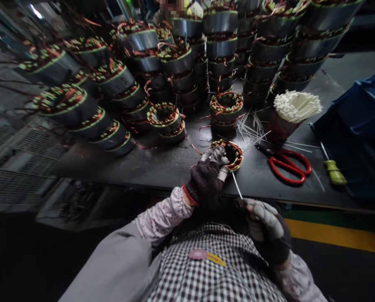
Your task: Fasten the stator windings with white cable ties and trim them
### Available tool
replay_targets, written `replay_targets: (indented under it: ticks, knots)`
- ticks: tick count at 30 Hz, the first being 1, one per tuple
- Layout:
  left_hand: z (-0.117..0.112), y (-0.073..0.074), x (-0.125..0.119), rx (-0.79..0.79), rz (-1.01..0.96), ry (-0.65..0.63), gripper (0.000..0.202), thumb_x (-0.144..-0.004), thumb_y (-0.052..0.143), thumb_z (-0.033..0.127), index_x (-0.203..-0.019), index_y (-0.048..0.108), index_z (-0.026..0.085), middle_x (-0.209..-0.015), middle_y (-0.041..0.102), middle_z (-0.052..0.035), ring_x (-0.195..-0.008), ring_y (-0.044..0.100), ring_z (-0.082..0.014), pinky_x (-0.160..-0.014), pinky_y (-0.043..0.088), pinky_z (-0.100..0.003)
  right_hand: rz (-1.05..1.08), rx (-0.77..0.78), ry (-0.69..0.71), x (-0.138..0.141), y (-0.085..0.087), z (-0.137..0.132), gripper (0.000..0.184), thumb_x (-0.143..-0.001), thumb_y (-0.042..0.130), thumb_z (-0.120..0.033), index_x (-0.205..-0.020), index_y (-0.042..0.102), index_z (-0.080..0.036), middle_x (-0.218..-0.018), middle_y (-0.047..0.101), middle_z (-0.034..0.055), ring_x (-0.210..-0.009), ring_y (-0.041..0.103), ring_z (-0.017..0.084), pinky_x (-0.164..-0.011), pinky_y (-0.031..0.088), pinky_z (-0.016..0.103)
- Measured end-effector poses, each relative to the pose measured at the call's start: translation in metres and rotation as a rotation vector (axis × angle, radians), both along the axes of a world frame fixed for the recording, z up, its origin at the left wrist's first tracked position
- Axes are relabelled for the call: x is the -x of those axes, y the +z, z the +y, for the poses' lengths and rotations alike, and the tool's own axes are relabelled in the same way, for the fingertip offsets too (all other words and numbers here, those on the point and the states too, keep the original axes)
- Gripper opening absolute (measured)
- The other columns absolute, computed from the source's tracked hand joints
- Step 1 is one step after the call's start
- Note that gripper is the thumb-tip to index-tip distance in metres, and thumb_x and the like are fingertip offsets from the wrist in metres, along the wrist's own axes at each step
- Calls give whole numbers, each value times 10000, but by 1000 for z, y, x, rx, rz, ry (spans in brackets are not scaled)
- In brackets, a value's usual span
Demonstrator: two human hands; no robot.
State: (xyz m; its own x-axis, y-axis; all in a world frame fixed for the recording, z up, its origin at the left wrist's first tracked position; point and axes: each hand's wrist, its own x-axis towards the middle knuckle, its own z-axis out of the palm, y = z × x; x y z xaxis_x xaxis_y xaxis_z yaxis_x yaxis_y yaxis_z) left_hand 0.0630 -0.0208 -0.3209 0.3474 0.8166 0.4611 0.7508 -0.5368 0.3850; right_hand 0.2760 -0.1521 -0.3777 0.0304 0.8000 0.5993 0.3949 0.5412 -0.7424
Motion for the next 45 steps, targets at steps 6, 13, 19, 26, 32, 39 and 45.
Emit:
replay_targets:
  ticks: [6, 13, 19, 26, 32, 39, 45]
  knots:
    - [0, 6, -6, 93, -205, 20, 257, -1086, 774, 251, -1329, 848, 209, -1316, 898, -127, -1326, 848, -308, -1228, 685, -500, 60, -7, 5, 21, 48, 53, 256, -1079, 727, -205, -1236, 883, -333, -1149, 910, 59, -1003, 886, 237, -847, 751, 377]
    - [-7, 10, -17, 46, -183, 98, 307, -1055, 814, 262, -1356, 846, 211, -1388, 881, -136, -1432, 794, -354, -1305, 626, -597, 321, 364, -26, 14, 60, 66, 257, -953, 931, -535, -1007, 880, -289, -972, 886, 42, -886, 840, 262, -840, 737, 435]
    - [-1, 9, -10, 95, -482, -52, 60, -1044, 827, 221, -1061, 882, 238, -1125, 932, -60, -1186, 883, -267, -1249, 659, -512, 296, 370, -22, 21, 57, 67, 257, -963, 905, -551, -971, 877, -296, -934, 876, 43, -878, 821, 261, -838, 718, 427]
    - [3, 17, -1, 120, -411, -189, 90, -1061, 813, 280, -992, 864, 253, -1051, 924, -31, -1091, 884, -248, -1318, 586, -568, 262, 403, -58, 25, 78, 72, 229, -958, 898, -505, -990, 847, -285, -885, 840, 27, -765, 762, 229, -796, 687, 413]
    - [3, 14, 0, 87, -424, -212, 94, -1067, 780, 270, -1019, 855, 242, -1072, 923, -34, -1111, 879, -254, -1348, 552, -604, 266, 487, -59, 29, 76, 77, 341, -923, 895, -570, -950, 844, -234, -890, 859, 64, -795, 777, 245, -763, 663, 403]
    - [3, 15, 0, 127, -425, -204, 80, -1053, 787, 250, -1055, 867, 245, -1092, 924, -42, -1129, 874, -255, -1295, 588, -582, 235, 458, -102, 28, 75, 73, 284, -913, 905, -527, -969, 855, -253, -934, 866, 52, -844, 783, 246, -857, 668, 432]
    - [3, 16, 0, 122, -396, -219, 90, -1067, 781, 268, -1028, 860, 248, -1059, 916, -35, -1109, 874, -250, -1332, 558, -589, 247, 446, -150, 26, 74, 70, 274, -949, 913, -510, -1027, 851, -254, -968, 867, 50, -828, 771, 230, -828, 664, 408]
